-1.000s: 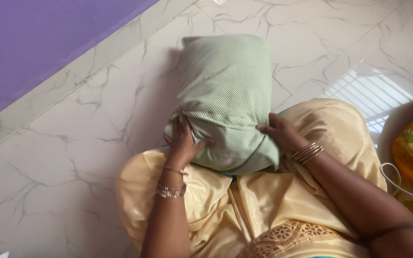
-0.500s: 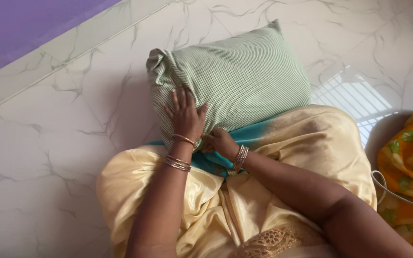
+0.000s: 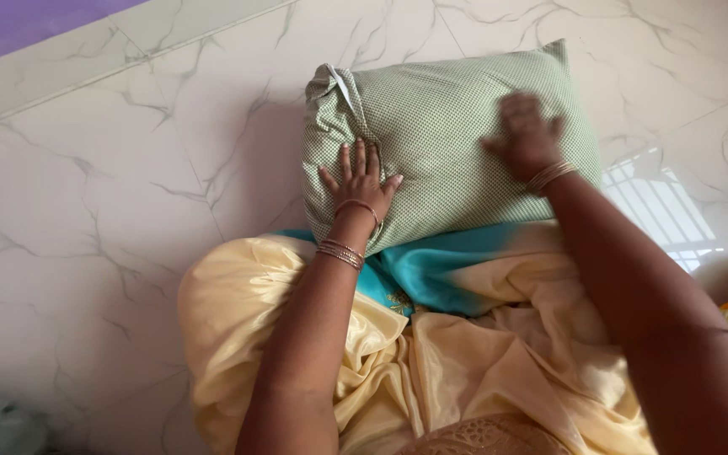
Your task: The person sits on the floor and puts a green patterned pillowcase onto a white pillow. They adjust the fabric, smooth the surface, and ensure the pillow is fully enclosed. The person then repeats the process with a second pillow and a pink patterned pillowcase.
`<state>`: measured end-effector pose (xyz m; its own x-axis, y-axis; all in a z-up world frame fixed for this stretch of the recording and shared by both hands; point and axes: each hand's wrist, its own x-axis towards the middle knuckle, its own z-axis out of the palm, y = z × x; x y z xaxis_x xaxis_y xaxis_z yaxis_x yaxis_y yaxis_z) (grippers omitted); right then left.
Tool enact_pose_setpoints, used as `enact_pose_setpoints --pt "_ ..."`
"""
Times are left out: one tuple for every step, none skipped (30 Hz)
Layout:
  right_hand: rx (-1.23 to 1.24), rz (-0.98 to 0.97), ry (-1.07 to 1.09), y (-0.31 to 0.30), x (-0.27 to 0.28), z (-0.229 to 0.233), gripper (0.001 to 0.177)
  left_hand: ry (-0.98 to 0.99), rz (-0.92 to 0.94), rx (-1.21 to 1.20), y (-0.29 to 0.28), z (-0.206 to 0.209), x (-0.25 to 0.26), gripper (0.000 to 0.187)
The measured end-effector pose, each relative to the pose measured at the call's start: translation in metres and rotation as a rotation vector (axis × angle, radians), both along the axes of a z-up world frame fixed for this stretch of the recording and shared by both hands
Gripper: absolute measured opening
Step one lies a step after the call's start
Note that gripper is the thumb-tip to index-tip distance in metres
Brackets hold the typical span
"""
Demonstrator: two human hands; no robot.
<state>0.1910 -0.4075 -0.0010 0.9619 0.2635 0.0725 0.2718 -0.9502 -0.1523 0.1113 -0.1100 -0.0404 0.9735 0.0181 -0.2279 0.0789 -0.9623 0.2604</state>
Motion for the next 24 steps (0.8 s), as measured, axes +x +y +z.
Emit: enact_pose_setpoints --pt "0.077 -0.202 0.096 -0.024 0.017 -0.002 0.079 0.017 0.001 0.002 0.0 0.001 0.001 0.086" --pt "0.154 -0.404 0.193 -0.05 0.03 -0.003 0.075 0.033 0.001 0.005 -0.001 0.001 0.001 0.087" --pt "0.373 -0.442 0.207 -0.077 0.031 -0.009 0.08 0.041 -0.029 -0.034 0.001 0.002 0.005 0.089" --pt "0.593 -0.477 0.218 -0.097 0.031 -0.017 0.087 0.05 -0.059 -0.071 0.005 0.001 0.009 0.091" --pt "0.553 -0.546 0.288 -0.112 0.037 -0.023 0.088 0.059 -0.09 -0.105 0.011 -0.001 0.014 0.093" --pt "0.513 -0.614 0.358 -0.125 0.042 -0.027 0.09 0.096 -0.08 -0.345 0.021 -0.003 0.024 0.082" --pt "0.471 -0.685 0.432 -0.136 0.044 -0.03 0.093 0.138 -0.073 -0.582 0.036 -0.004 0.036 0.075" --pt "0.496 -0.738 0.445 -0.142 0.046 -0.033 0.093 0.178 -0.067 -0.817 0.055 -0.005 0.046 0.074" --pt "0.519 -0.788 0.458 -0.146 0.049 -0.034 0.094 0.12 0.015 -0.986 0.086 -0.003 0.053 0.07" --pt "0.541 -0.839 0.471 -0.147 0.051 -0.035 0.095 0.06 0.099 -1.152 0.118 0.001 0.057 0.067" --pt "0.567 -0.854 0.457 -0.147 0.052 -0.035 0.095 -0.1 0.312 -1.154 0.14 0.002 0.056 0.069" --pt "0.594 -0.87 0.442 -0.146 0.052 -0.034 0.095 -0.262 0.525 -1.143 0.153 0.001 0.055 0.075" --pt "0.62 -0.886 0.43 -0.143 0.05 -0.033 0.095 -0.16 0.611 -1.048 0.155 -0.004 0.053 0.078" --pt "0.644 -0.9 0.434 -0.138 0.049 -0.031 0.096 -0.06 0.695 -0.949 0.155 -0.009 0.052 0.083" --pt "0.667 -0.913 0.439 -0.134 0.047 -0.028 0.097 0.038 0.777 -0.845 0.151 -0.014 0.051 0.09" --pt "0.69 -0.927 0.443 -0.129 0.046 -0.024 0.099 0.117 0.676 -0.886 0.14 -0.02 0.054 0.094" --pt "0.696 -0.924 0.45 -0.126 0.043 -0.019 0.099 0.203 0.575 -0.926 0.124 -0.027 0.057 0.098" --pt "0.703 -0.921 0.457 -0.124 0.04 -0.013 0.099 0.136 0.513 -0.992 0.112 -0.032 0.059 0.092" --pt "0.709 -0.919 0.463 -0.122 0.036 -0.01 0.1 0.069 0.451 -1.057 0.099 -0.035 0.059 0.088" --pt "0.699 -0.923 0.465 -0.12 0.033 -0.009 0.1 -0.001 0.388 -1.119 0.093 -0.036 0.058 0.084" --pt "0.691 -0.921 0.46 -0.119 0.036 -0.009 0.1 -0.009 0.372 -1.242 0.095 -0.032 0.058 0.082" --pt "0.682 -0.92 0.455 -0.12 0.039 -0.01 0.1 -0.018 0.356 -1.364 0.098 -0.028 0.058 0.08" --pt "0.752 -0.846 0.39 -0.123 0.043 -0.014 0.093 -0.03 0.338 -1.485 0.1 -0.022 0.059 0.077" --pt "0.82 -0.77 0.326 -0.127 0.046 -0.019 0.088 -0.135 0.266 -1.54 0.099 -0.016 0.06 0.074"
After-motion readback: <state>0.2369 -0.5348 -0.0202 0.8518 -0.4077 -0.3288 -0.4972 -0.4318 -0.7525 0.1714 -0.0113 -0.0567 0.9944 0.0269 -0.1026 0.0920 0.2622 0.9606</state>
